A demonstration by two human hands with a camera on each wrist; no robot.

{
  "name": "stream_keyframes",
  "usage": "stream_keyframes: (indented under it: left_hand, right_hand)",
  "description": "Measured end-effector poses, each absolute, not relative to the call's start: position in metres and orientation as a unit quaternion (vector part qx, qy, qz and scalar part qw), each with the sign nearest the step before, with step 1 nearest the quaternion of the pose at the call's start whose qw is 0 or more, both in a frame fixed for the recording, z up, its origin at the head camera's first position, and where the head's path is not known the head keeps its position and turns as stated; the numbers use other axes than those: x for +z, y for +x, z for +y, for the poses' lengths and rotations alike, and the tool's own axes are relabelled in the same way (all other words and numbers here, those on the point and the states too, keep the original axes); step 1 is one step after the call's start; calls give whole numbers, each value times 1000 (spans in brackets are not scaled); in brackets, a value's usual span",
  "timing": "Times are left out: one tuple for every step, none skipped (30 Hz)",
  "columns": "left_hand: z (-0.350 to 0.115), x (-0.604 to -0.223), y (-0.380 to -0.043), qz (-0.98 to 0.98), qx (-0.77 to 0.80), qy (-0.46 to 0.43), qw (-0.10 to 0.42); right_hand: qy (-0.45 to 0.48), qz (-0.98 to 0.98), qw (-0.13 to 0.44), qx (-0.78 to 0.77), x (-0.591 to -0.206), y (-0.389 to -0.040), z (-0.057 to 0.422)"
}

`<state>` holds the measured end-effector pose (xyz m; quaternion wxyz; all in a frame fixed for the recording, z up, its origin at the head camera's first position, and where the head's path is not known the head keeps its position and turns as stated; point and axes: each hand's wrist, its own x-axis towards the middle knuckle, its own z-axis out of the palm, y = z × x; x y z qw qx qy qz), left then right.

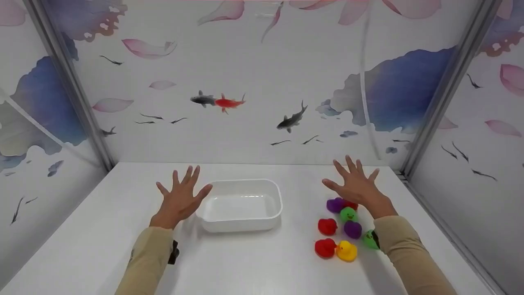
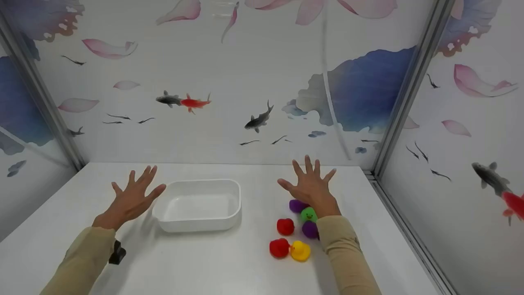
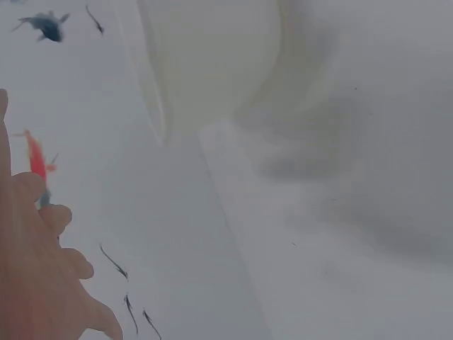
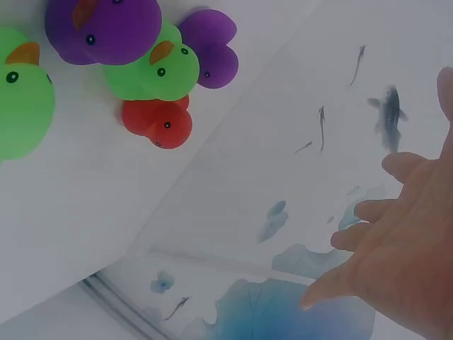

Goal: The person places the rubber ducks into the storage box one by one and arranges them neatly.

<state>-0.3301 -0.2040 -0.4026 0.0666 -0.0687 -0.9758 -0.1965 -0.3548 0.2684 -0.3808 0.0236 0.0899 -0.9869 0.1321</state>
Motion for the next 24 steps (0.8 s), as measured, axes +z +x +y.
stream_keyframes:
  left_hand:
    - [-203,-403,-328,-974,-204,-70,65]
    - [-203,-403,-325,-973,-213,-71,62]
    - [-202,-404,-323,-971,-222,-73,58]
    - [-201,-404,-320,-969,-231,-74,54]
    - [-200,-405,-317,-967,-240,-75,49]
    - [-199,-406,-315,-964,-250,-75,44]
    - [-197,-407,-312,-962,-260,-74,38]
    - [-196,-408,-310,-959,-272,-74,33]
    - [-194,-409,-308,-955,-285,-74,32]
    - [-193,-410,-307,-951,-300,-73,30]
    - [-191,-411,-305,-946,-316,-72,29]
    - [-190,-411,-303,-940,-333,-71,29]
    - [-189,-412,-302,-934,-348,-71,29]
    - [-188,-412,-301,-929,-361,-72,32]
    - [-187,-412,-300,-925,-372,-72,37]
    - [-187,-413,-299,-920,-383,-71,41]
    - [-187,-413,-298,-915,-395,-69,43]
    - [-187,-415,-297,-910,-406,-65,45]
    - [-187,-417,-297,-906,-416,-58,47]
    - [-187,-418,-296,-901,-428,-50,46]
    - [-188,-421,-295,-896,-440,-42,44]
    - [-188,-424,-295,-890,-452,-33,39]
    - [-188,-427,-294,-885,-463,-25,35]
    - [-188,-430,-294,-882,-471,-17,30]
  right_hand:
    - [91,-986,27,138,-381,-352,270]
    - [94,-984,33,145,-381,-350,272]
    - [96,-983,40,152,-380,-347,273]
    - [100,-981,47,160,-381,-345,274]
    - [103,-979,55,168,-381,-342,275]
    - [107,-977,60,176,-381,-340,275]
    - [110,-975,66,183,-381,-337,276]
    - [112,-973,71,191,-381,-334,277]
    - [113,-971,73,200,-381,-331,278]
    - [113,-969,75,207,-381,-329,280]
    - [113,-967,75,214,-381,-326,281]
    - [111,-965,75,224,-381,-323,283]
    - [109,-963,74,235,-381,-320,285]
    - [106,-960,74,247,-380,-317,287]
    - [104,-958,72,257,-379,-315,290]
    - [101,-956,70,268,-379,-312,292]
    - [99,-952,67,280,-379,-309,294]
    - [97,-949,64,292,-379,-306,297]
    - [94,-947,61,301,-379,-304,299]
    - [93,-944,58,311,-380,-301,302]
    - [93,-940,54,323,-383,-299,306]
    - [92,-935,50,338,-385,-297,310]
    - [91,-930,47,353,-388,-295,314]
    - [91,-925,44,367,-391,-293,319]
